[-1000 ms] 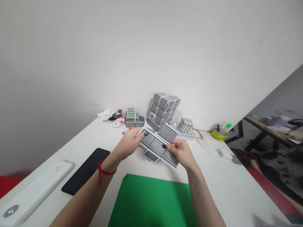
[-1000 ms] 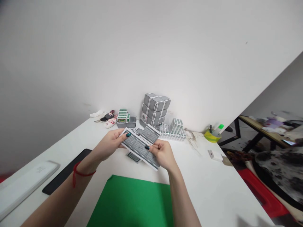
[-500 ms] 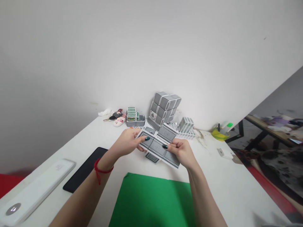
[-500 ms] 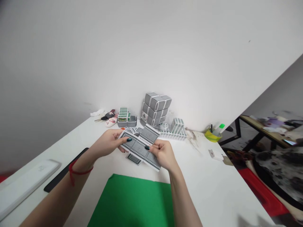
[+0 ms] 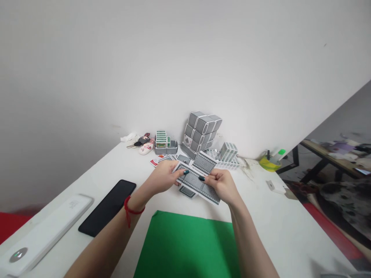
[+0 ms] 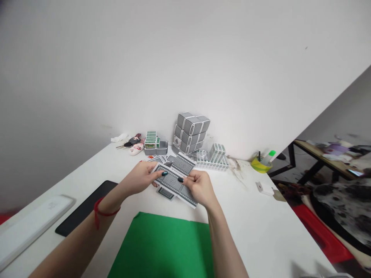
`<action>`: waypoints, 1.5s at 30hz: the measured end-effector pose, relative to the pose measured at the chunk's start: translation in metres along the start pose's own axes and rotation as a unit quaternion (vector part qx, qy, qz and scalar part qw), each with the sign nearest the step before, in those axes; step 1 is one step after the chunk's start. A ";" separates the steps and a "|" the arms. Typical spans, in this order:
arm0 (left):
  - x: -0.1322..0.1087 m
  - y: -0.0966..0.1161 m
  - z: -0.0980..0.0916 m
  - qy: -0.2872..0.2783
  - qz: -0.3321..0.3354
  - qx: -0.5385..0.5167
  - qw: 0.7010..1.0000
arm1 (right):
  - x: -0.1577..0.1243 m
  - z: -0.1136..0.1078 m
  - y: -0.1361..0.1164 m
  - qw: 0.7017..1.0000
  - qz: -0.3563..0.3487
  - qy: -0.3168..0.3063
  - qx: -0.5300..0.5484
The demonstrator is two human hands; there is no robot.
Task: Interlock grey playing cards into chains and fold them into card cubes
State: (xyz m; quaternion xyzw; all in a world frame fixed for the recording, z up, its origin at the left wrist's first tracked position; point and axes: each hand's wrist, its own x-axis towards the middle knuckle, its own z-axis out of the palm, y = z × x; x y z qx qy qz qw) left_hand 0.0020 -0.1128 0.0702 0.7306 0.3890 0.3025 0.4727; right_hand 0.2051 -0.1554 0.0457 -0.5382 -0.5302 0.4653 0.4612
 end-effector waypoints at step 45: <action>-0.001 0.002 -0.001 0.085 0.002 -0.013 0.996 | 0.001 0.001 -0.002 1.000 -0.008 -0.010 0.027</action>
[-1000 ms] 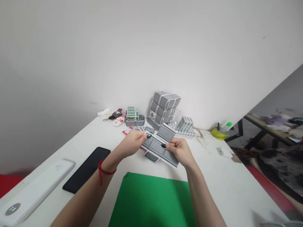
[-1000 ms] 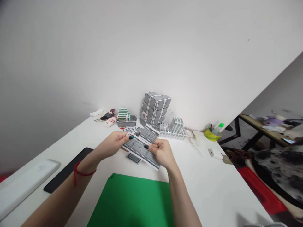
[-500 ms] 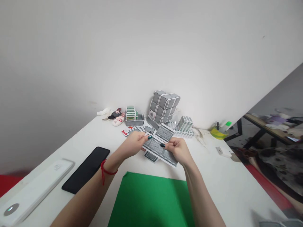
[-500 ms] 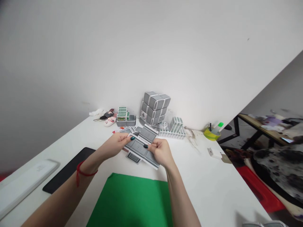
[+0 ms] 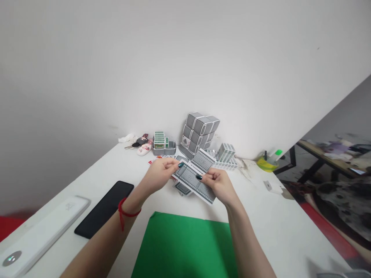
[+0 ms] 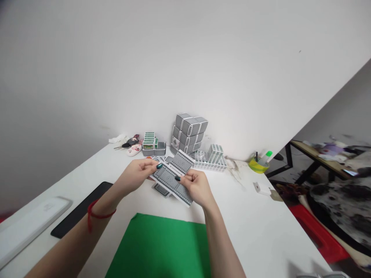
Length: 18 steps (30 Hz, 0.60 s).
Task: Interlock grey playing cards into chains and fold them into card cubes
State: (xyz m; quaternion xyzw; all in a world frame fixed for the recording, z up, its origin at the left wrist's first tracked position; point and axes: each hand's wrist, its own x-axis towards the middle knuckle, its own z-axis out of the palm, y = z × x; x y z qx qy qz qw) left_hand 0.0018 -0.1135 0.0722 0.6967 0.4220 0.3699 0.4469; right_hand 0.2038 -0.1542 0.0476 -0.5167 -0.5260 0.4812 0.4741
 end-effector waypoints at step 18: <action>-0.004 -0.018 0.024 0.070 0.175 0.305 0.934 | -0.001 0.019 0.000 0.994 -0.058 0.094 0.006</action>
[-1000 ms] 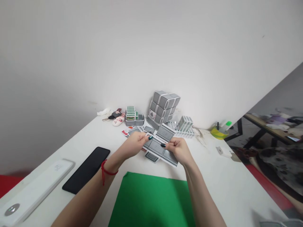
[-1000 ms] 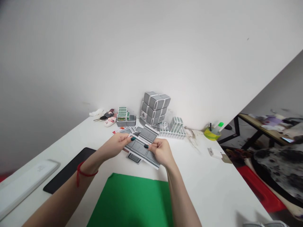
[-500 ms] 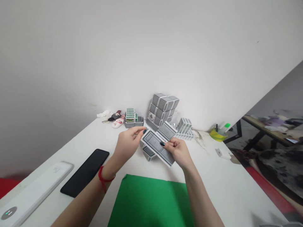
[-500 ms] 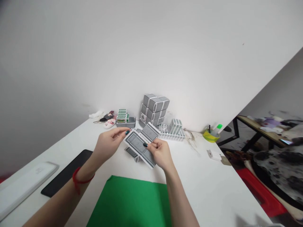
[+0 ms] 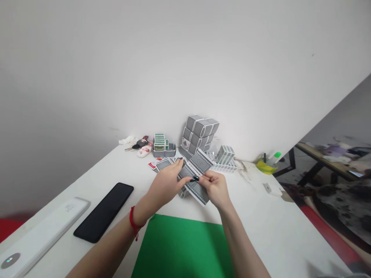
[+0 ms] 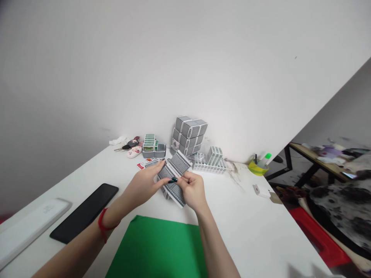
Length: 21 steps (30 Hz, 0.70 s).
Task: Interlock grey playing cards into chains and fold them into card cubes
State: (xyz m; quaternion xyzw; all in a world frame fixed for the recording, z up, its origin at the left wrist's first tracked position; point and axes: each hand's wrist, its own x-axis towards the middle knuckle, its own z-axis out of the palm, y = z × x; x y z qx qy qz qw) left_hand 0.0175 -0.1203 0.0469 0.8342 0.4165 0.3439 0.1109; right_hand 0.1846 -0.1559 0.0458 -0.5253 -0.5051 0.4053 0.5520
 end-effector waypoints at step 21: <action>-0.006 0.022 0.006 0.165 0.023 0.117 0.979 | 0.001 -0.001 -0.002 0.994 0.008 0.025 0.102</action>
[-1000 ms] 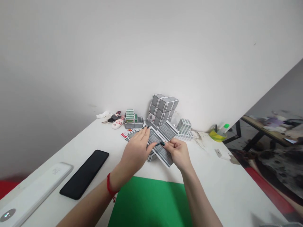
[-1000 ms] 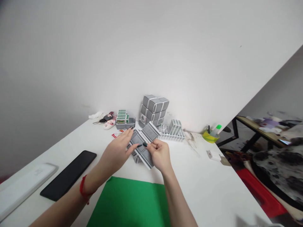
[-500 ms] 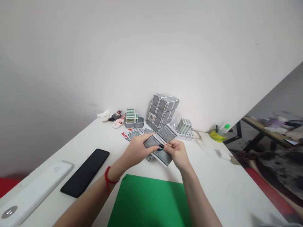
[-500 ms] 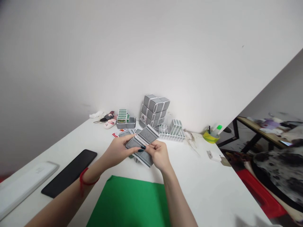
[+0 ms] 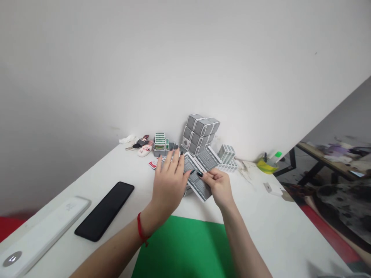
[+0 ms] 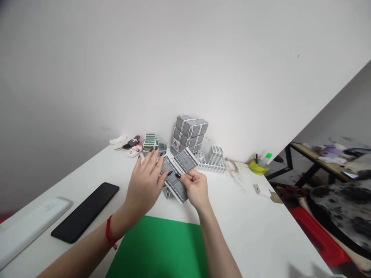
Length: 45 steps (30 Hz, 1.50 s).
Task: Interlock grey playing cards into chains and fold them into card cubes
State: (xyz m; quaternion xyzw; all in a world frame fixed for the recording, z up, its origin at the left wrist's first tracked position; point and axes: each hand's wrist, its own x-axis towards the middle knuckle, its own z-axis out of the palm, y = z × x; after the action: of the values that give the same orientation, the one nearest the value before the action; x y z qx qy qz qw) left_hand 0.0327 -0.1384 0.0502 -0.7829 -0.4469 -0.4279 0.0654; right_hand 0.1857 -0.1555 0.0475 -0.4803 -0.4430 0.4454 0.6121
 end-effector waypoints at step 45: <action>-0.012 -0.139 0.069 -0.230 -0.163 -0.043 0.958 | 0.021 -0.027 0.009 0.999 0.031 0.042 0.014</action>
State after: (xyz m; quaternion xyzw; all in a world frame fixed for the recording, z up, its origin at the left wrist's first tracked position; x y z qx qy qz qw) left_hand -0.0333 -0.0302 -0.0404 -0.7789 -0.5525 -0.2597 -0.1436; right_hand 0.2153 -0.1394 0.0368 -0.5037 -0.3955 0.4497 0.6225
